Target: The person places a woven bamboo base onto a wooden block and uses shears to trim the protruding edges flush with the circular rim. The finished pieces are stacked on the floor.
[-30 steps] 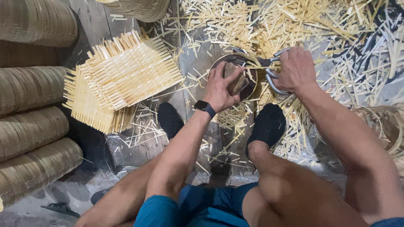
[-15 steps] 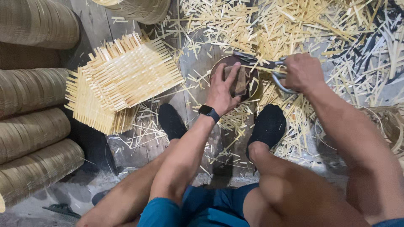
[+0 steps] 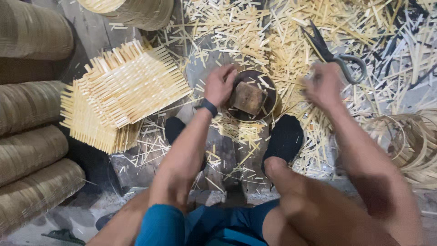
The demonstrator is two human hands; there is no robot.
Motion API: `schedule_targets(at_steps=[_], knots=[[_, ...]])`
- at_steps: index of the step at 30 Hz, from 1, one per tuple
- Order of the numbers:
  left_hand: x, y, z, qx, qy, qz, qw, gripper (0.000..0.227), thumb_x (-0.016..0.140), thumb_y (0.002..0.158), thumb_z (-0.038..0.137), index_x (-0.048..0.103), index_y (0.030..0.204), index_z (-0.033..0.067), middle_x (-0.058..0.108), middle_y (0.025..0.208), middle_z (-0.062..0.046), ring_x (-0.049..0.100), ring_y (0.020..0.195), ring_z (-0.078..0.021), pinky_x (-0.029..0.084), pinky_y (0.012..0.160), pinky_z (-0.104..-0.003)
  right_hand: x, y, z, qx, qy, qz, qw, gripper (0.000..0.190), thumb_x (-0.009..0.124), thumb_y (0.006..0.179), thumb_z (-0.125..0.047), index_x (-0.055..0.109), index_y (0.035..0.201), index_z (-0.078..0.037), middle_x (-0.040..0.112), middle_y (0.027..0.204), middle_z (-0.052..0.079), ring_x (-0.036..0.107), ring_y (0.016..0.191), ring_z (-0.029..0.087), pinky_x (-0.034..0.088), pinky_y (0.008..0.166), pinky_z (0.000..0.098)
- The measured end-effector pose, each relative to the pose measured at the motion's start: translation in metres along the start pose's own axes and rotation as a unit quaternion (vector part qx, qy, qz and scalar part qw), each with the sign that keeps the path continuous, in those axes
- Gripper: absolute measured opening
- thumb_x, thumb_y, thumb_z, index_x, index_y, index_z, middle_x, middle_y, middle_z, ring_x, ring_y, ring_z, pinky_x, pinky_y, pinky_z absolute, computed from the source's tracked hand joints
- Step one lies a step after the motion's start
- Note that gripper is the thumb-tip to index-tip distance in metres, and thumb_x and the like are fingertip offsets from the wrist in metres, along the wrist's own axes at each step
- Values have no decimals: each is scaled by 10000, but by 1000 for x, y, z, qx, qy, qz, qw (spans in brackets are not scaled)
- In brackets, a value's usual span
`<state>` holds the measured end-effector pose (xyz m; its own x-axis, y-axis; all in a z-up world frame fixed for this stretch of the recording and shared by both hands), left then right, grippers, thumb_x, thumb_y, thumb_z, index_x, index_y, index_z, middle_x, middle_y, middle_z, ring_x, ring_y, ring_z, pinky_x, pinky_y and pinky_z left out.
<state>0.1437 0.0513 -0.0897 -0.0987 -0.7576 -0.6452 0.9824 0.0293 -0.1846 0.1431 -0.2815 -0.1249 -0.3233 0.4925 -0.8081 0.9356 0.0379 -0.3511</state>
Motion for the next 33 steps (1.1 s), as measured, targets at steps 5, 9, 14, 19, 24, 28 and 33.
schedule_targets(at_steps=[5,9,14,19,24,28,33], knots=[[45,36,-38,-85,-15,-174,981,237,807,792,189,795,1006,89,791,920,-105,762,814,-212,575,749,-322,79,4,-50,57,252,-200,945,379,809,872,-295,737,1139,-36,762,1009,118,700,880,168,561,797,322],[44,52,-48,-152,68,-186,968,193,897,697,191,823,854,108,778,787,-82,741,707,-189,568,685,-326,82,17,-53,106,243,-213,940,281,866,810,-259,787,985,-55,775,909,77,699,782,134,565,733,307],[44,50,-56,-171,70,-162,969,182,907,677,216,840,817,122,777,743,-71,737,668,-185,573,663,-331,83,16,-49,130,236,-204,941,252,878,818,-226,802,980,-49,783,909,124,675,720,177,546,658,346],[8,18,-38,-22,23,28,999,215,906,786,232,828,910,74,768,809,-114,720,696,-219,563,673,-367,64,-3,-54,88,238,-167,953,271,842,892,-246,759,1040,-35,762,905,134,698,719,145,561,636,283],[44,-85,-135,-357,-223,-34,906,202,823,868,179,768,931,-4,708,743,-64,616,578,-124,500,513,-299,103,-65,-26,223,456,-225,832,199,742,877,-92,675,1010,40,751,849,142,763,693,166,661,619,292],[56,-101,-147,-381,-286,-18,879,202,840,818,117,734,941,-2,743,756,-54,666,579,-112,545,522,-269,118,-69,-17,222,500,-155,822,131,738,914,-41,681,955,69,701,809,123,717,649,192,631,583,313],[47,-104,-131,-400,-262,14,878,193,836,843,127,739,931,-14,747,752,-86,673,581,-134,553,534,-278,114,-68,-13,218,450,-95,861,112,745,907,-16,680,920,75,693,784,129,698,609,203,596,521,323]])
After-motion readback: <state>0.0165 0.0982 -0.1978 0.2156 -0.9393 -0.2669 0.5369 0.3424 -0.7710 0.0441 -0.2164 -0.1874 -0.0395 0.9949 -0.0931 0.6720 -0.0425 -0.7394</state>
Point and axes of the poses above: each hand's wrist, its own y-axis towards the middle knuckle, its own x-axis out of the palm, z = x × y, the point moved 10 cm from there along y, towards the middle knuckle
